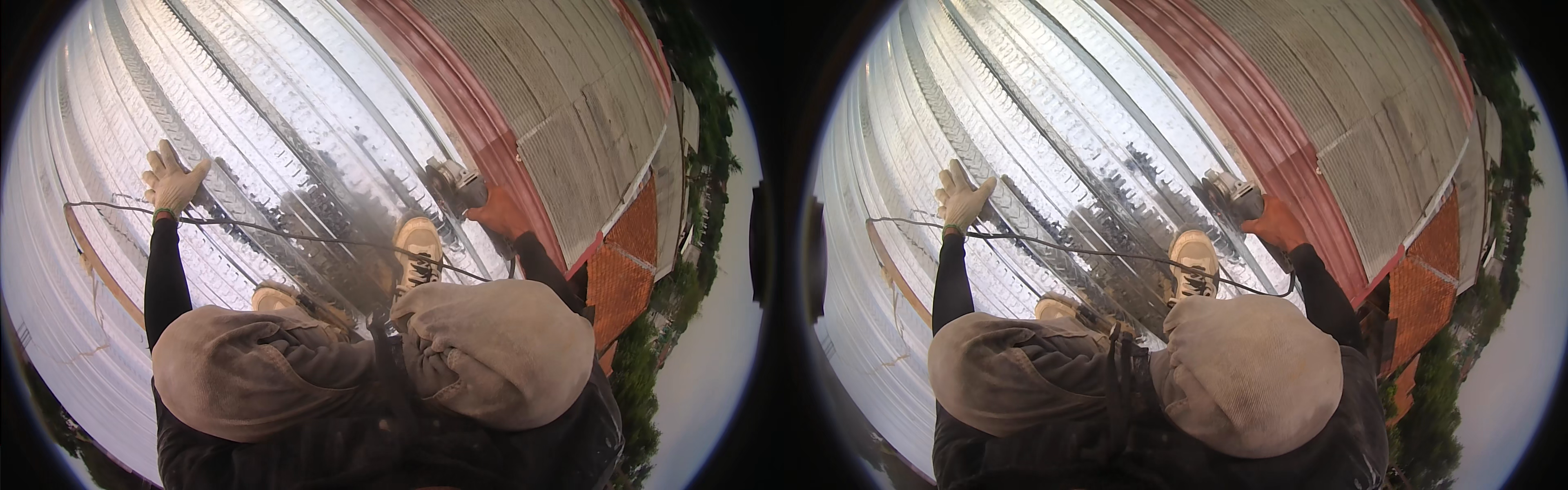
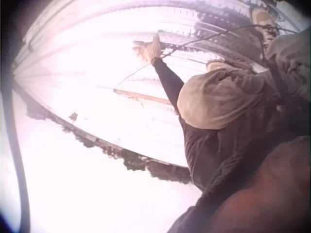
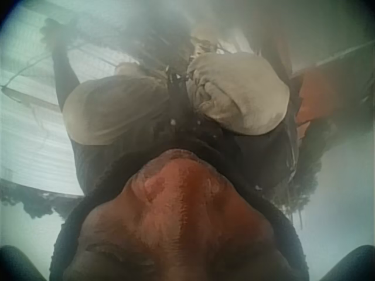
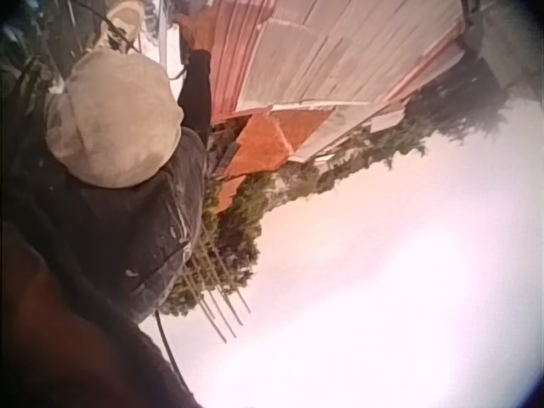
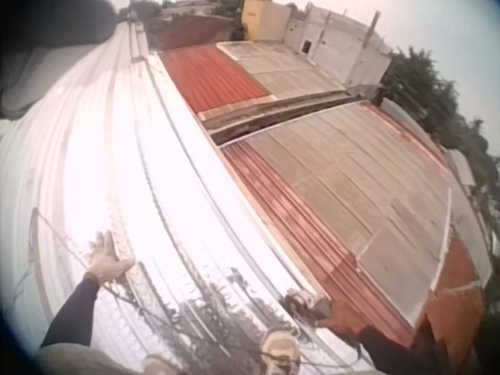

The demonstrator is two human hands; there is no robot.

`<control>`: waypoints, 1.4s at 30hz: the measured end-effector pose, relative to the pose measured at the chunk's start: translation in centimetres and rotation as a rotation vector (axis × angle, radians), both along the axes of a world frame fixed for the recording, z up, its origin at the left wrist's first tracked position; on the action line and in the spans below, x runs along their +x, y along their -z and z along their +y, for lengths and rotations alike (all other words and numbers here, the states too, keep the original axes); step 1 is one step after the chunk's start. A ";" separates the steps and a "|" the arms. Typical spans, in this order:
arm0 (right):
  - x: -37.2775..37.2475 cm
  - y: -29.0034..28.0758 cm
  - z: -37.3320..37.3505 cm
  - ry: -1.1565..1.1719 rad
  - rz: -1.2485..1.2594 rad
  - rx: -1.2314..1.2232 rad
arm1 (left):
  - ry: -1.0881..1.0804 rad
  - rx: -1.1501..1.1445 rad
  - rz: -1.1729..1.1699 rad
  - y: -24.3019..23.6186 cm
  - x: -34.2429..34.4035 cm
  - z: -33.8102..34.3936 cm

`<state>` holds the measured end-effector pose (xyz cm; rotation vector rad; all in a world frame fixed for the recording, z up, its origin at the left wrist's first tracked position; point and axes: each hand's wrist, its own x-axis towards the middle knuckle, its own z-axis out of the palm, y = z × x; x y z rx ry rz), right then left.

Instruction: The person uses an angle grinder to cut a corrugated metal roof panel, then positions and aligns the panel on the roof. Another worker assists by holding the panel in place.

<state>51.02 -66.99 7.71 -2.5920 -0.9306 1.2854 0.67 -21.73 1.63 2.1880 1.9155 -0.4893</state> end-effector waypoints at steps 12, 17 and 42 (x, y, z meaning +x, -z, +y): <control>0.8 0.8 0.8 -0.060 0.003 -0.009 | 0.002 0.002 0.022 0.3 -0.2 0.2; 0.7 0.8 0.8 -0.065 -0.011 -0.033 | 0.000 -0.002 0.019 0.5 -0.1 0.3; 0.0 0.4 -1.5 -0.050 -0.013 -0.040 | 0.001 -0.036 0.007 0.2 -0.7 0.2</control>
